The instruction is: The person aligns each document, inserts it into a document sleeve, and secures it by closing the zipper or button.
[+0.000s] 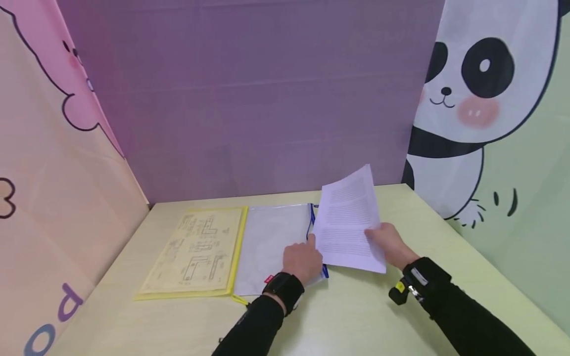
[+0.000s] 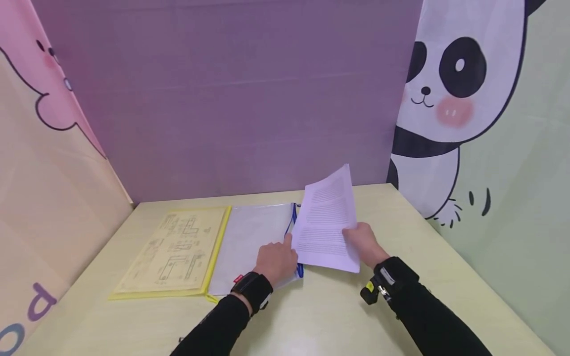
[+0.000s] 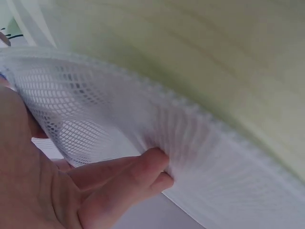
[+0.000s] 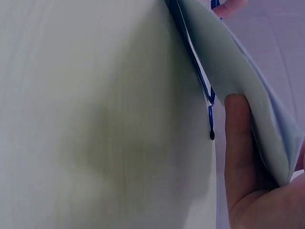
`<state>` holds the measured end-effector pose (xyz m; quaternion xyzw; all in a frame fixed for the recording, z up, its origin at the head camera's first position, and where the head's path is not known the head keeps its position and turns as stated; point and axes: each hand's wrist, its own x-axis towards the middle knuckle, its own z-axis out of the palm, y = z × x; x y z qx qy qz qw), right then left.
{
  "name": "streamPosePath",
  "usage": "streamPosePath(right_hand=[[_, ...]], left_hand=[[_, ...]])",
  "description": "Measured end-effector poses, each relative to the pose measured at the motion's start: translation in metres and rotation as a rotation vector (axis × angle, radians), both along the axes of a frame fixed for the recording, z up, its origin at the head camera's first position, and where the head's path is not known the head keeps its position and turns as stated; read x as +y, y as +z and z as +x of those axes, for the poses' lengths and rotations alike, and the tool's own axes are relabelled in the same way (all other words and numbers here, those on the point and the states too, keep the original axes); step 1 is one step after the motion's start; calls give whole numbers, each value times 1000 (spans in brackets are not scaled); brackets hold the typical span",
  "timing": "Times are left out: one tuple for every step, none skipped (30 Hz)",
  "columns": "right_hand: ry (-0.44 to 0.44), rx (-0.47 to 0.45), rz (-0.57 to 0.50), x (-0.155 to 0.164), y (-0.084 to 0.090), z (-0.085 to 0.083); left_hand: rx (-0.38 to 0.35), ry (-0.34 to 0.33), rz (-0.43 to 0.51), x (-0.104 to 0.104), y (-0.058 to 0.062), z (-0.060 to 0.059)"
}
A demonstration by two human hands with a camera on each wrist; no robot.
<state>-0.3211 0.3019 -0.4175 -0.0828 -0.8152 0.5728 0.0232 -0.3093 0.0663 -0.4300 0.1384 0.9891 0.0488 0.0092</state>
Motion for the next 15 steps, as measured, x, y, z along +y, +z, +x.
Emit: streamPosePath(right_hand=[[18, -15, -16, 1, -1, 1], [34, -30, -28, 2, -2, 2], [49, -43, -42, 3, -2, 3], [64, -54, -54, 4, -3, 5], [81, -61, -71, 5, -4, 7], [94, -70, -82, 7, -4, 8], [109, -76, -92, 8, -5, 9], [121, -81, -99, 9, -5, 10], [131, -87, -104, 10, -5, 11], [140, -91, -105, 10, -5, 13], [148, -95, -105, 11, -5, 13], [154, -101, -104, 12, -5, 14], [161, -105, -105, 12, -5, 14], [172, -110, -104, 13, -5, 15], [182, -118, -112, 13, -5, 15]], left_hand=[[8, 1, 3, 0, 0, 0], [13, 2, 10, 0, 0, 1], [22, 0, 11, 0, 0, 2], [29, -2, 10, 0, -1, 2], [38, -5, 9, 1, -1, 3], [41, -6, 6, 1, -1, 3], [42, -4, 6, 1, 0, 4], [41, -2, 3, 2, 0, 5], [38, 6, 7, 2, 0, 5], [38, 15, 11, 3, -1, 5], [39, 31, 26, 3, -1, 5], [42, 32, 20, 4, -2, 5], [47, 28, 3, 4, -3, 5], [53, 23, -13, 5, -4, 4], [56, 10, -40, 6, -5, 4]])
